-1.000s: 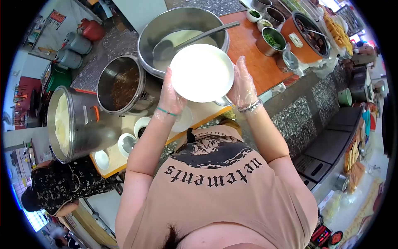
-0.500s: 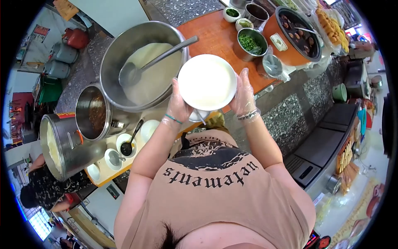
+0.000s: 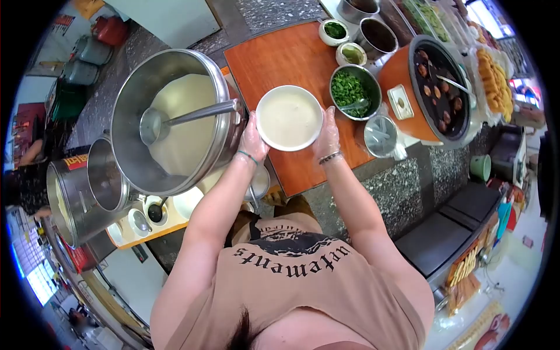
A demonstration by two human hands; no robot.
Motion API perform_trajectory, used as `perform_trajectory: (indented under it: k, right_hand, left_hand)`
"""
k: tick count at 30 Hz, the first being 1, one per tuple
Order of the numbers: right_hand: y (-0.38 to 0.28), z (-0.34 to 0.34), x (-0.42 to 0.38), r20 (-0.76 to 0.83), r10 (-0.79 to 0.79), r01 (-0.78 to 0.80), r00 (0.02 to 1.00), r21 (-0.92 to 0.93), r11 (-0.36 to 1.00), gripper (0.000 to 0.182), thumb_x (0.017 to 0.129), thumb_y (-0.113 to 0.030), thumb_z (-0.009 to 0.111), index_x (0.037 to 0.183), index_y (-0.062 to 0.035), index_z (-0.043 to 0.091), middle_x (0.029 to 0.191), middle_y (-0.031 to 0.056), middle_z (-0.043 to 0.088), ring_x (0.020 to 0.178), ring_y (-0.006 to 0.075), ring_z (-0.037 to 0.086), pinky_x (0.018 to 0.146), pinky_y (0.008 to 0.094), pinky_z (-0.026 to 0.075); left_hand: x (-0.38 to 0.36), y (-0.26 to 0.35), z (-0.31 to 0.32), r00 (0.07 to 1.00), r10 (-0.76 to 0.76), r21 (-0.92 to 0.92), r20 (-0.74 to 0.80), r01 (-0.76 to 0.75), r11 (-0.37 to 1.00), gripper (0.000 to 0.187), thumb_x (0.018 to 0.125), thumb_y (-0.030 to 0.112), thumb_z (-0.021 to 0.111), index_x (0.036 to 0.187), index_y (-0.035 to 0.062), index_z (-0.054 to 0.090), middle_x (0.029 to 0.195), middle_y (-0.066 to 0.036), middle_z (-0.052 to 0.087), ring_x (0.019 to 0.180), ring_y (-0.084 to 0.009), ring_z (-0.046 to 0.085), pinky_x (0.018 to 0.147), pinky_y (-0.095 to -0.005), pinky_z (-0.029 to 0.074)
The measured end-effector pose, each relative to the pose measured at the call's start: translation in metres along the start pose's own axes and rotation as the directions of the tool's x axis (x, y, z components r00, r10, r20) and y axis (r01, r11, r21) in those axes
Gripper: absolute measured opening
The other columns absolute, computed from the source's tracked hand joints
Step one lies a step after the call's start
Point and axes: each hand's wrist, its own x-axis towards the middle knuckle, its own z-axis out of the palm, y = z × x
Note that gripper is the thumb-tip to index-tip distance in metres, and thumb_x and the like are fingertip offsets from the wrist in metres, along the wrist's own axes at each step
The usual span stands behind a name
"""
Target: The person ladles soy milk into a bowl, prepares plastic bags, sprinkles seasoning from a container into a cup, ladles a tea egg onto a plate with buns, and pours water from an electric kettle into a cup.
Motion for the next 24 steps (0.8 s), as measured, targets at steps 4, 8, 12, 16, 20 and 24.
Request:
perform_trajectory:
  k: [4, 8, 12, 16, 20, 24]
  right_hand:
    - [0.013, -0.011, 0.046, -0.107, 0.075, -0.075, 0.991, 0.002, 0.997, 0.064, 0.099, -0.054, 0.027, 0.134, -0.0044, 0.044, 0.134, 0.0093, 0.049, 0.125, 0.0200, 0.044, 0.109, 0.0362, 0.029]
    - [0.019, -0.013, 0.077, -0.177, 0.129, -0.136, 0.976, -0.025, 0.990, 0.061, 0.098, -0.055, 0.028, 0.131, -0.0075, 0.048, 0.133, 0.0075, 0.051, 0.125, 0.0207, 0.044, 0.109, 0.0371, 0.028]
    - [0.021, -0.009, 0.098, -0.194, 0.129, -0.138, 0.972, -0.033, 0.990, 0.059, 0.099, -0.053, 0.026, 0.129, -0.0086, 0.050, 0.131, 0.0067, 0.053, 0.124, 0.0211, 0.044, 0.108, 0.0382, 0.029]
    - [0.024, -0.005, 0.107, -0.225, 0.075, -0.089, 0.972, -0.052, 0.995, 0.058, 0.100, -0.051, 0.025, 0.124, -0.0080, 0.054, 0.125, 0.0052, 0.057, 0.120, 0.0207, 0.048, 0.107, 0.0377, 0.030]
    - [0.032, -0.014, 0.119, -0.149, -0.009, -0.012, 0.989, -0.134, 0.991, 0.054, 0.100, -0.046, 0.029, 0.126, -0.0050, 0.053, 0.128, 0.0067, 0.055, 0.118, 0.0218, 0.050, 0.105, 0.0371, 0.034]
    - [0.017, 0.026, 0.075, -0.045, -0.441, 0.301, 0.897, -0.668, 0.681, 0.044, 0.098, -0.027, 0.042, 0.132, 0.0009, 0.045, 0.131, 0.0138, 0.050, 0.121, 0.0240, 0.047, 0.103, 0.0363, 0.037]
  left_hand:
    - [0.051, -0.006, -0.015, 0.995, 0.070, -0.038, -0.077, -0.073, 0.997, 0.049, 0.101, 0.039, 0.033, 0.129, 0.0006, 0.046, 0.131, -0.014, 0.052, 0.122, -0.0261, 0.049, 0.106, -0.0400, 0.038]
    - [0.089, -0.018, -0.032, 0.982, 0.099, -0.066, -0.162, -0.111, 0.992, 0.051, 0.100, 0.041, 0.034, 0.127, 0.0006, 0.049, 0.130, -0.013, 0.053, 0.121, -0.0252, 0.050, 0.104, -0.0384, 0.038]
    - [0.105, -0.014, -0.025, 0.952, 0.107, -0.015, -0.287, -0.116, 0.993, 0.053, 0.100, 0.042, 0.032, 0.127, 0.0003, 0.050, 0.129, -0.012, 0.054, 0.121, -0.0255, 0.049, 0.105, -0.0378, 0.036]
    - [0.112, -0.010, -0.018, 0.938, 0.104, -0.046, -0.330, -0.126, 0.991, 0.051, 0.101, 0.040, 0.030, 0.125, 0.0012, 0.053, 0.126, -0.012, 0.057, 0.119, -0.0238, 0.051, 0.105, -0.0365, 0.036]
    - [0.113, -0.006, -0.015, 0.936, 0.192, -0.026, -0.296, -0.209, 0.978, 0.046, 0.100, 0.038, 0.035, 0.117, 0.0020, 0.057, 0.119, -0.009, 0.061, 0.109, -0.0208, 0.056, 0.100, -0.0345, 0.039]
    - [0.076, -0.010, -0.028, 0.877, 0.336, 0.270, -0.343, -0.250, 0.930, 0.043, 0.095, 0.034, 0.048, 0.122, 0.0015, 0.054, 0.128, -0.009, 0.054, 0.120, -0.0193, 0.045, 0.105, -0.0344, 0.033]
